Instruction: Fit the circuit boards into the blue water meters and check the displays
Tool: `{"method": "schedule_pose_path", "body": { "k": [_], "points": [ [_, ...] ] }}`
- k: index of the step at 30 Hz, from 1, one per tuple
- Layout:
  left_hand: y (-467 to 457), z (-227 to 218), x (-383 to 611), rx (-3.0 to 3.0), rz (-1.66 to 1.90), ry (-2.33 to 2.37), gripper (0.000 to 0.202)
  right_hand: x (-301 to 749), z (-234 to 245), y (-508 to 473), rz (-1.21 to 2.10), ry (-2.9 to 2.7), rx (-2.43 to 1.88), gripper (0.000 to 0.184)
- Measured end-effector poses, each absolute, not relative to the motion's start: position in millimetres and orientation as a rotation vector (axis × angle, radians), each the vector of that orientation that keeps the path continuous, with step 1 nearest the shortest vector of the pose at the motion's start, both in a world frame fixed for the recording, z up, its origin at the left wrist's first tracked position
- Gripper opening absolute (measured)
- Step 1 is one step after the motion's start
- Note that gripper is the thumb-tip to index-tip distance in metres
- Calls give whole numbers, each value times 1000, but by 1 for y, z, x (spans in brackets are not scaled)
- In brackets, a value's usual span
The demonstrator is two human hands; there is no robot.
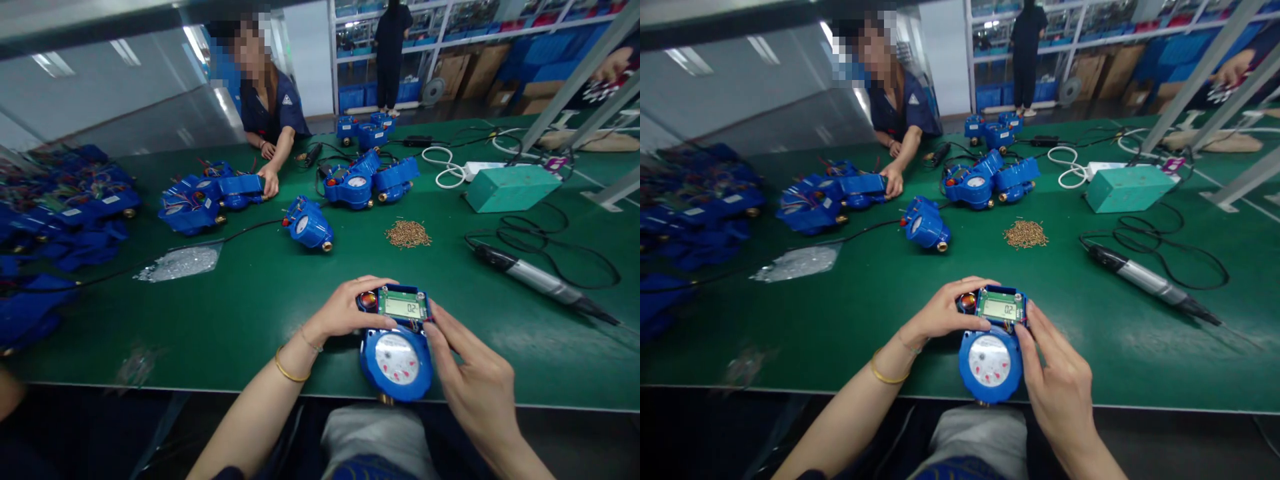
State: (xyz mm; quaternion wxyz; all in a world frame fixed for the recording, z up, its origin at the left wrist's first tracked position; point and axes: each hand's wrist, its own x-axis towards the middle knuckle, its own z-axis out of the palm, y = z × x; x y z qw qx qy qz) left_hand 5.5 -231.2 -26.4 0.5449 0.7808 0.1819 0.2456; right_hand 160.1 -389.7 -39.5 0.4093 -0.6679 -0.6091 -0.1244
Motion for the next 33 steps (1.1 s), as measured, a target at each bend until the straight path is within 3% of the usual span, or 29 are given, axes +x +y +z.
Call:
{"method": "schedule_pose_path", "body": {
  "k": [3,7,15,23,29,33],
  "points": [
    [-233,-29,7,1815,599,444,65,160,-35,-398,-481,-1499,-1673,33],
    [-234,-31,7,1815,623,453,65,156,-27,-404,-427,-1579,-1625,11],
    [-234,-32,8,1815,643,438,62,151,-24,-395,-334,-1639,-1549,14],
    [-235,-32,9,1796,635,428,62,158,-13,-388,-329,-1814,-1623,3],
    [-234,-29,9,1788,618,426,60,172,1,-375,-441,-1854,-1816,55],
    [-234,-30,8,1792,611,415,61,186,-6,-363,-419,-1975,-1780,63]
  ]
}}
